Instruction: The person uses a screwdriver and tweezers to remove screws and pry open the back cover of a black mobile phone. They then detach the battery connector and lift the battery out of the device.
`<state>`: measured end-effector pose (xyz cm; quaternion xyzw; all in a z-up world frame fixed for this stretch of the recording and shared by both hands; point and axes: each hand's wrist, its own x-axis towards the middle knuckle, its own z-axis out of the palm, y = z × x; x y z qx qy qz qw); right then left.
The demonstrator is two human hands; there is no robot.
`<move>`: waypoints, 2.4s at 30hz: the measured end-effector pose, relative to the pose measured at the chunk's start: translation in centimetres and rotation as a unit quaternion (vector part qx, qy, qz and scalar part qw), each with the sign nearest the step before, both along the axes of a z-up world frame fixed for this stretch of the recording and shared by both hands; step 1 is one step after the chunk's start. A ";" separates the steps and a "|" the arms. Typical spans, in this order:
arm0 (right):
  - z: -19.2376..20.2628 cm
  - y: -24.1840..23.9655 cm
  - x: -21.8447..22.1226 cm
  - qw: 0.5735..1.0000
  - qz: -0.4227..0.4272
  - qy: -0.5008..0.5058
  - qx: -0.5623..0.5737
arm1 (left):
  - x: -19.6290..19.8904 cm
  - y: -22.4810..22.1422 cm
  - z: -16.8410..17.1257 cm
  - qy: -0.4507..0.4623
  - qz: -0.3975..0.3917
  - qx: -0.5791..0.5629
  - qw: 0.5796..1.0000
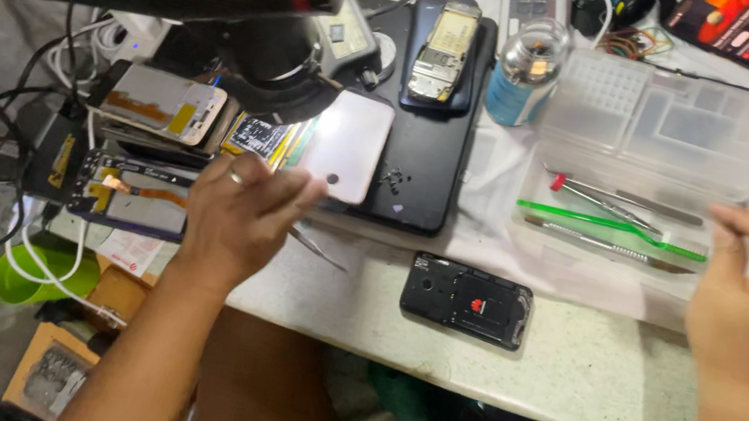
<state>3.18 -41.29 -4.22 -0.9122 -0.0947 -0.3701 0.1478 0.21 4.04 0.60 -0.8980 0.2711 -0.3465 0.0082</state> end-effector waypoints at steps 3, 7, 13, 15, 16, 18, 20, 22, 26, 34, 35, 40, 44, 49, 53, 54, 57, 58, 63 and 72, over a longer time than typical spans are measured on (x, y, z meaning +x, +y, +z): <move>-2.0 -3.1 0.9 0.992 -0.002 0.065 0.111 | 0.9 0.1 -0.4 0.024 0.021 -0.007 0.999; -1.8 -3.4 0.8 0.977 0.003 0.127 0.172 | -0.7 -2.0 -0.6 0.073 0.039 -0.074 0.994; 0.9 -1.9 -0.2 0.976 0.031 0.213 0.016 | -1.2 -12.5 0.0 0.278 -0.062 -0.153 0.946; 0.7 -2.0 -0.2 0.976 0.035 0.215 -0.005 | 0.5 -15.5 0.0 0.274 -0.099 -0.156 0.944; 0.4 -2.3 -0.1 0.977 0.036 0.212 0.007 | 1.7 -16.9 -0.1 0.250 -0.107 -0.148 0.951; -0.5 -3.1 0.2 0.980 0.026 0.198 0.019 | 3.9 -19.4 -0.5 0.221 -0.119 -0.139 0.958; -1.3 -3.8 0.6 0.984 0.008 0.179 0.023 | 5.5 -21.6 -1.1 0.212 -0.128 -0.136 0.959; -1.9 -4.3 1.0 0.985 -0.006 0.166 0.039 | 6.6 -23.5 -1.9 0.222 -0.135 -0.107 0.960; -2.2 -4.4 1.1 0.984 -0.030 0.167 0.058 | 9.4 -24.6 -2.7 0.206 -0.141 -0.096 0.963; -1.7 -2.5 1.4 0.987 -0.002 0.163 0.003 | 13.0 -24.6 -3.5 0.247 -0.129 -0.019 0.960; -1.8 -2.5 1.4 0.985 -0.004 0.174 -0.006 | 13.3 -24.6 -3.7 0.262 -0.128 -0.021 0.956; -2.3 -2.6 1.5 0.985 -0.002 0.175 0.003 | 13.7 -24.8 -4.1 0.253 -0.128 -0.009 0.959; -2.2 -2.6 1.7 0.988 0.000 0.154 0.001 | 12.7 -23.9 -2.0 0.209 -0.141 -0.064 0.966; -0.8 -1.2 0.3 1.000 0.019 0.021 -0.008 | 6.6 -19.1 0.9 0.247 -0.160 -0.227 0.929; 0.1 2.8 -1.0 0.980 0.196 0.015 0.019 | 1.4 -14.0 1.7 0.220 -0.174 -0.356 0.891; 0.4 4.1 -1.6 0.972 0.231 0.039 0.025 | 0.2 -12.9 1.6 0.233 -0.158 -0.403 0.871; 1.3 7.9 -3.1 0.943 0.317 0.097 0.031 | -3.0 -10.1 0.8 0.256 -0.142 -0.562 0.774; 1.5 8.9 -3.3 0.932 0.342 0.112 0.030 | -3.6 -9.7 0.2 0.249 -0.159 -0.626 0.721; 2.0 11.8 -3.7 0.921 0.346 0.173 -0.043 | -5.4 -9.1 -2.7 0.159 -0.129 -0.653 0.729; 1.3 11.6 -3.9 0.909 0.344 0.234 -0.016 | -5.8 -10.5 -4.3 0.092 -0.175 -0.537 0.820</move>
